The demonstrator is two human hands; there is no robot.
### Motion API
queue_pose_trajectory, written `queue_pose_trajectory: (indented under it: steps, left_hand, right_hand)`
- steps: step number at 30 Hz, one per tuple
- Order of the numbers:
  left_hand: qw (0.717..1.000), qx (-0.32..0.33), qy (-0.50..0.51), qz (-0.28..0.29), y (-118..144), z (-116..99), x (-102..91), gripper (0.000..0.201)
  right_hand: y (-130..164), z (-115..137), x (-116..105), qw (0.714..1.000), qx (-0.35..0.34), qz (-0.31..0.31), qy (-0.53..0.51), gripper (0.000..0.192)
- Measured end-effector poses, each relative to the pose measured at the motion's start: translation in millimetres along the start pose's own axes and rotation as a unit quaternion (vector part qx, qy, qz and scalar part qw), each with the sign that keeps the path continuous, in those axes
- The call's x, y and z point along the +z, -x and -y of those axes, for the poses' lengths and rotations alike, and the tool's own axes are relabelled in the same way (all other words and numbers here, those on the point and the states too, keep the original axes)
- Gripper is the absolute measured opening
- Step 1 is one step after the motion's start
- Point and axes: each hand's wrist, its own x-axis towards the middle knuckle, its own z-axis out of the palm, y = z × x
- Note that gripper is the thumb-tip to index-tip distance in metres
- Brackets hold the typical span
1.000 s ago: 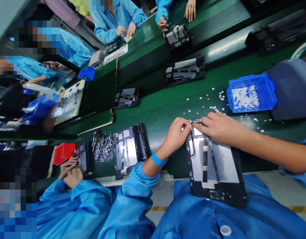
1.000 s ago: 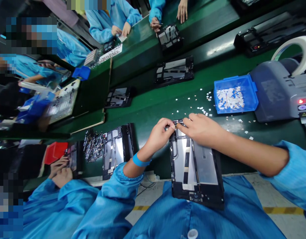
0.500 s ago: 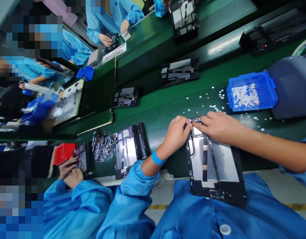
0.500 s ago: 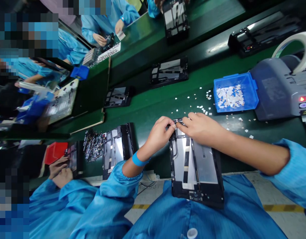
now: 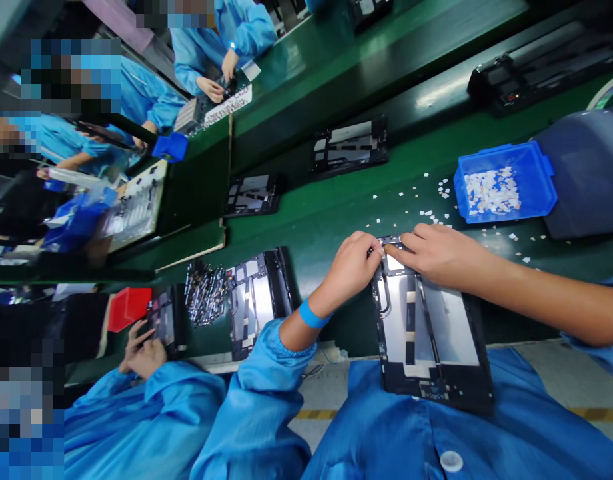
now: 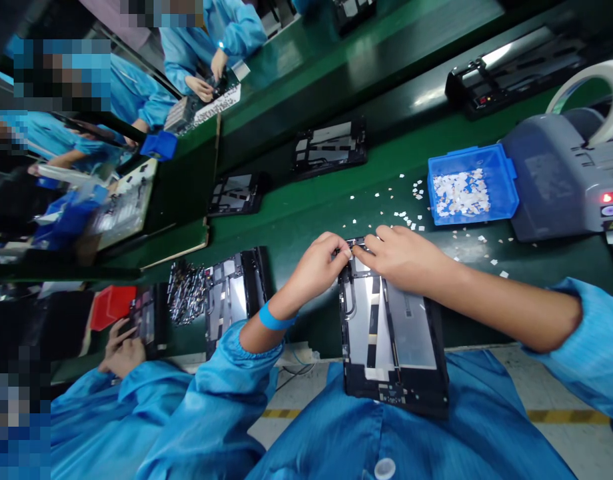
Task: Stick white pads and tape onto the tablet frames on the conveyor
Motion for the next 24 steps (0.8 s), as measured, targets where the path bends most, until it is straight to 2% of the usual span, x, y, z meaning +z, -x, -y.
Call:
queue_pose_trajectory:
  steps: [6,10,13,16,20,24]
  left_hand:
    - [0.998,-0.013,-0.049,-0.029,6,-4,7.7,0.013]
    - [0.998,-0.03,-0.03,-0.045,7,-3,11.7,0.013]
    - [0.996,-0.058,0.035,-0.049,3,3,10.9,0.017]
    - [0.989,-0.078,0.12,-0.019,-5,9,8.6,0.022]
    - [0.964,-0.113,0.24,0.03,-14,15,6.8,0.023]
    - [0.939,-0.143,0.311,0.034,-18,15,6.1,0.022]
  right_hand:
    - [0,1,1,1.0,0.008,-0.009,-0.01,0.035]
    - [1,1,1,1.0,0.008,-0.001,-0.009,0.035]
    - [1,1,2,1.0,0.007,0.003,-0.002,0.036]
    - [2,0,3,1.0,0.006,0.004,-0.001,0.037]
    - [3,0,4,1.0,0.008,0.004,-0.007,0.037]
    - [3,0,5,1.0,0.009,0.004,-0.011,0.034]
